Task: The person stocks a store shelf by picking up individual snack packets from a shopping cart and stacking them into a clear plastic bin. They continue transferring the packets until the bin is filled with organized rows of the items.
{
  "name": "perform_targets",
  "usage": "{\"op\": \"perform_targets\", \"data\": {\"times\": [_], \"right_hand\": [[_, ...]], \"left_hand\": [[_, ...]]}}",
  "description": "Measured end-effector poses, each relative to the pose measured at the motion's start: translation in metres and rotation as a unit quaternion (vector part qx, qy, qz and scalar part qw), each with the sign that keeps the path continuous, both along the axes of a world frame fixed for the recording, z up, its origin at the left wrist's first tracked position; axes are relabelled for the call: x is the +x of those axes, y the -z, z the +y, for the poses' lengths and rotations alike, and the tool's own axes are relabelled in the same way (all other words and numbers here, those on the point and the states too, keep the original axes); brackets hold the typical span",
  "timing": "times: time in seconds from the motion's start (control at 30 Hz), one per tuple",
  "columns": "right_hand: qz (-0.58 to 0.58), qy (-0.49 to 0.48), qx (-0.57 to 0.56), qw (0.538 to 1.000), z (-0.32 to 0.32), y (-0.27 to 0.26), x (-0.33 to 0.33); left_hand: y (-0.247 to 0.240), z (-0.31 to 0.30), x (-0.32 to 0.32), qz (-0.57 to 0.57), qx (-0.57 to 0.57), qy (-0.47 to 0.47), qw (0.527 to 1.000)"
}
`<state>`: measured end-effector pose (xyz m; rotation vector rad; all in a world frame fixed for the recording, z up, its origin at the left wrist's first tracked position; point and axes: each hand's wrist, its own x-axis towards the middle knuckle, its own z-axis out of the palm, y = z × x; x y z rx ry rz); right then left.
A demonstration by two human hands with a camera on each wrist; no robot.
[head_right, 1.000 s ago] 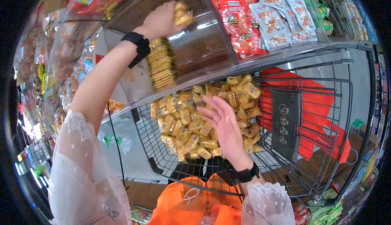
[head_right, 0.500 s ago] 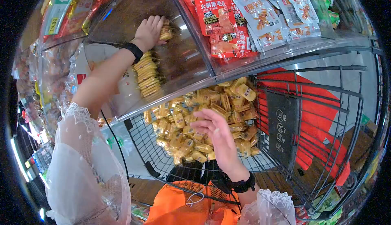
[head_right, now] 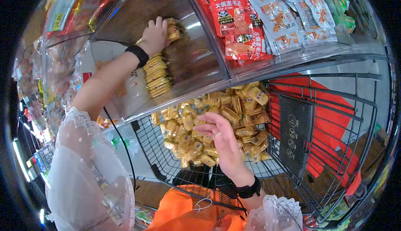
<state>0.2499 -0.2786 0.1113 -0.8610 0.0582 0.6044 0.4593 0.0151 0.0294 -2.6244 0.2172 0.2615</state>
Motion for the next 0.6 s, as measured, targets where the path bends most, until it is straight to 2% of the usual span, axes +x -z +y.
{"op": "perform_targets", "data": {"times": [0.17,0.27,0.37,0.5,0.6], "right_hand": [[0.001,-0.037,-0.006,0.999,0.001,-0.001,-0.007],[-0.007,-0.047,-0.004,0.999,-0.001,-0.001,-0.013],[-0.003,-0.046,-0.008,0.999,-0.008,0.000,-0.020],[0.013,-0.053,-0.021,0.998,-0.012,0.006,-0.028],[0.025,-0.038,-0.061,0.997,-0.015,0.015,-0.033]], "left_hand": [[0.006,-0.008,0.003,0.019,0.029,-0.067,0.997],[0.021,-0.004,0.004,0.019,0.098,-0.050,0.994],[0.015,0.000,0.000,0.072,0.101,-0.039,0.992],[0.016,-0.002,-0.001,0.071,0.099,-0.065,0.990],[0.018,0.003,-0.002,0.058,0.089,-0.048,0.993]]}}
